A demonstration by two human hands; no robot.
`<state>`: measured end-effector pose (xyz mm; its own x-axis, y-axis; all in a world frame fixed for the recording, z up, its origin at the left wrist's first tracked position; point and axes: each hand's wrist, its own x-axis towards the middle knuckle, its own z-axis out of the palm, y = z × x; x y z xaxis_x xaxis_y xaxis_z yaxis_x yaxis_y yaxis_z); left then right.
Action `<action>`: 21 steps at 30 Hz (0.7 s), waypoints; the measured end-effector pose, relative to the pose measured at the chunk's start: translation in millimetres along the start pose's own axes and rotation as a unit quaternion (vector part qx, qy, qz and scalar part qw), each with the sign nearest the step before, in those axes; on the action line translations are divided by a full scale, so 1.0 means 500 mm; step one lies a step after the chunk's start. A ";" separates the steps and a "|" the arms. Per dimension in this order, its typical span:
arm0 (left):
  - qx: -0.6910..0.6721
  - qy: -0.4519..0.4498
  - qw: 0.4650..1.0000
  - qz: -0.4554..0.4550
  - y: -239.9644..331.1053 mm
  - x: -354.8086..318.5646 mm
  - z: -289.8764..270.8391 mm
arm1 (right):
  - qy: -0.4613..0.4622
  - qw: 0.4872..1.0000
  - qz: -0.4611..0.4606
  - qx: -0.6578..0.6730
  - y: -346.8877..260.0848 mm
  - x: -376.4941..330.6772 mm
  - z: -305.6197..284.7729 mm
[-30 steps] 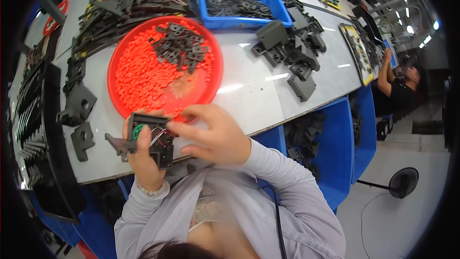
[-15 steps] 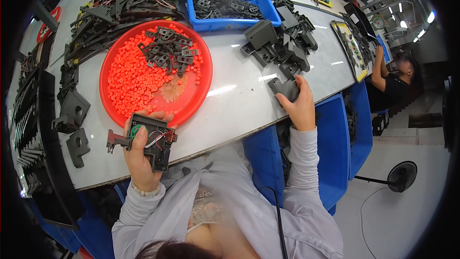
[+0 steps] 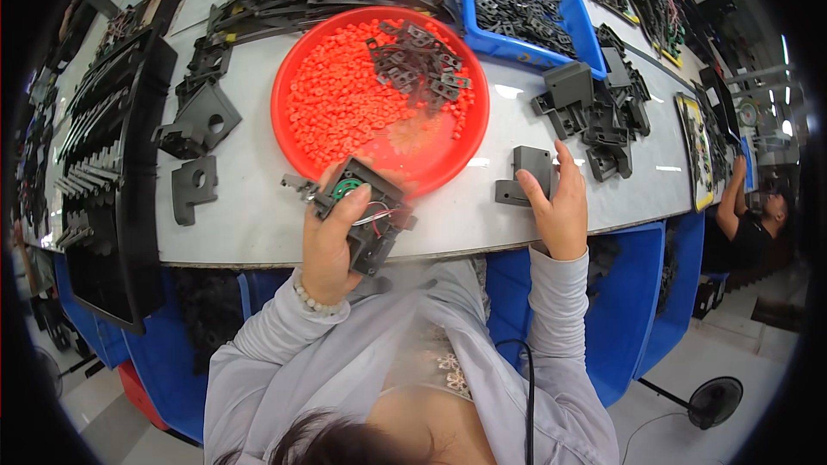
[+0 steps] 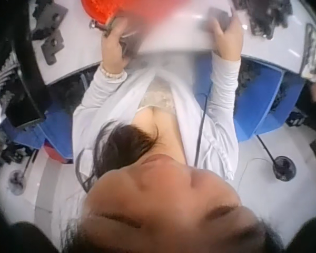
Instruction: The person assembles small plastic housings by hand, inserting internal electronic components and wires into them.
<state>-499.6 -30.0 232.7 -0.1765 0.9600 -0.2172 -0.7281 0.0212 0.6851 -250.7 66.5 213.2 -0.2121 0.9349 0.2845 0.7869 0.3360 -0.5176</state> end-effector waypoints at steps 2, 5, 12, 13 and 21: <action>-0.002 0.003 1.000 0.004 0.003 -0.004 -0.002 | -0.032 0.993 0.065 -0.091 -0.015 0.008 0.006; 0.051 -0.029 0.998 0.012 0.006 -0.002 -0.023 | -0.033 0.993 0.039 -0.108 -0.027 0.017 0.016; -0.093 -0.074 0.993 0.018 -0.008 0.001 -0.020 | 0.046 0.959 0.095 0.262 -0.018 0.024 0.005; -0.067 -0.080 0.994 0.031 -0.011 -0.001 -0.023 | 0.029 0.939 0.068 0.336 -0.030 0.020 0.003; -0.006 -0.081 0.994 0.066 -0.024 -0.003 -0.028 | -0.126 0.929 -0.232 0.259 -0.250 0.010 0.004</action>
<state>-500.0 -35.8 215.2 -0.1620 0.9867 -0.0100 -0.7134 -0.1101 0.6921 -351.3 29.3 278.0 -0.6390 0.6507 0.4102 0.2054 0.6583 -0.7242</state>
